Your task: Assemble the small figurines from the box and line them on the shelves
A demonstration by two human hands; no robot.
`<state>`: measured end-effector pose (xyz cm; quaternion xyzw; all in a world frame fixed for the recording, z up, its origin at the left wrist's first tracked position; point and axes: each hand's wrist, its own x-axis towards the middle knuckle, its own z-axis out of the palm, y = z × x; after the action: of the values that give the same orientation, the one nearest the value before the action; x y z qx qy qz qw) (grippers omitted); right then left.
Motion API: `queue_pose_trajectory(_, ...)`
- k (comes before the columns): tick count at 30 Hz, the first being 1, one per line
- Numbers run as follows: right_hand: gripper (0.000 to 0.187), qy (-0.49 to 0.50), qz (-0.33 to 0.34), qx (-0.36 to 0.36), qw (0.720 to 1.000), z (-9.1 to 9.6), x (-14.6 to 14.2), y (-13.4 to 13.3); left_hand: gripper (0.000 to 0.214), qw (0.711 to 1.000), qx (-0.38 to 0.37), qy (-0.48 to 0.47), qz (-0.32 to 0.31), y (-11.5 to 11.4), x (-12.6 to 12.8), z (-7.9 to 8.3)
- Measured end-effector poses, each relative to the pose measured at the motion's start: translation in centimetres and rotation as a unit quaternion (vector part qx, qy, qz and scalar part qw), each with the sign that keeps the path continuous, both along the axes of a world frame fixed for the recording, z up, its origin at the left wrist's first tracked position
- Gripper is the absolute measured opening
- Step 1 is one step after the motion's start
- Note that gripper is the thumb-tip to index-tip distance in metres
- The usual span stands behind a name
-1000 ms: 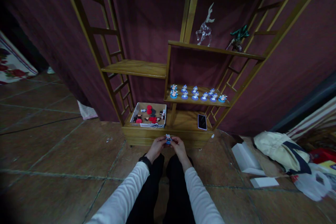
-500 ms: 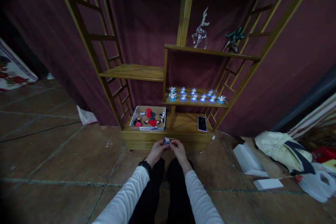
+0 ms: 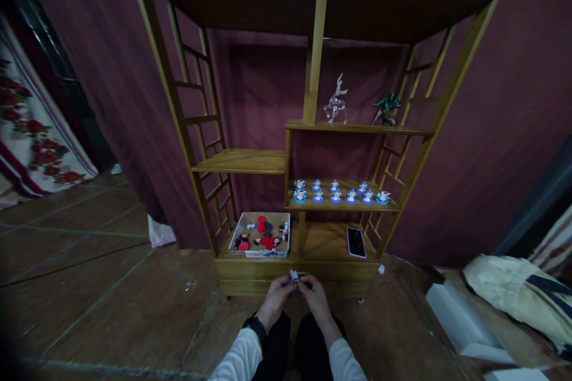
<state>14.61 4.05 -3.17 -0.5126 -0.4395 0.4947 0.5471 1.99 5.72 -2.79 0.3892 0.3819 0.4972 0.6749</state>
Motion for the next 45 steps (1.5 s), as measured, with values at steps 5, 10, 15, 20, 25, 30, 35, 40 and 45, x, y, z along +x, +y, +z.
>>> queue_pose_trajectory(5, 0.035, 0.013, -0.009, 0.001, 1.0, 0.7, -0.1, -0.4, 0.029, 1.0, -0.003, -0.002, -0.007, -0.5, 0.1, 0.9)
queue_pose_trajectory(10, 0.036, 0.047, -0.019, -0.019, 0.999, 1.4, 0.2, -0.8, 0.033, 0.997, -0.018, -0.059, -0.036, -1.5, 0.2, 2.4)
queue_pose_trajectory(15, 0.037, 0.078, -0.031, -0.034, 0.996, 1.9, 0.5, -1.1, 0.032, 0.992, -0.061, -0.104, -0.024, -1.9, 0.0, 2.9)
queue_pose_trajectory(20, 0.035, 0.068, -0.021, -0.034, 0.997, 1.8, 0.6, -1.1, 0.03, 0.992, -0.076, -0.098, -0.012, -1.6, 0.1, 2.4)
queue_pose_trajectory(25, 0.034, 0.052, -0.022, -0.029, 0.998, 1.1, 0.6, -0.8, 0.028, 0.994, -0.075, -0.075, 0.004, -1.2, 0.3, 1.8)
queue_pose_trajectory(30, 0.03, 0.027, -0.03, -0.015, 0.999, 0.3, 0.5, -0.3, 0.029, 0.996, -0.067, -0.065, 0.014, -0.9, 0.3, 1.5)
queue_pose_trajectory(35, 0.028, 0.023, -0.034, -0.003, 0.999, 0.5, 0.5, -0.3, 0.028, 0.994, -0.069, -0.088, 0.02, -0.8, 0.2, 1.3)
queue_pose_trajectory(40, 0.031, 0.03, -0.006, 0.03, 0.999, 2.0, 0.8, -1.0, 0.04, 0.988, -0.086, -0.126, 0.006, -0.6, -0.2, 1.2)
queue_pose_trajectory(45, 0.027, 0.044, -0.01, 0.031, 0.999, 2.6, 0.7, -1.3, 0.038, 0.985, -0.089, -0.144, -0.02, -0.2, -0.4, 1.0)
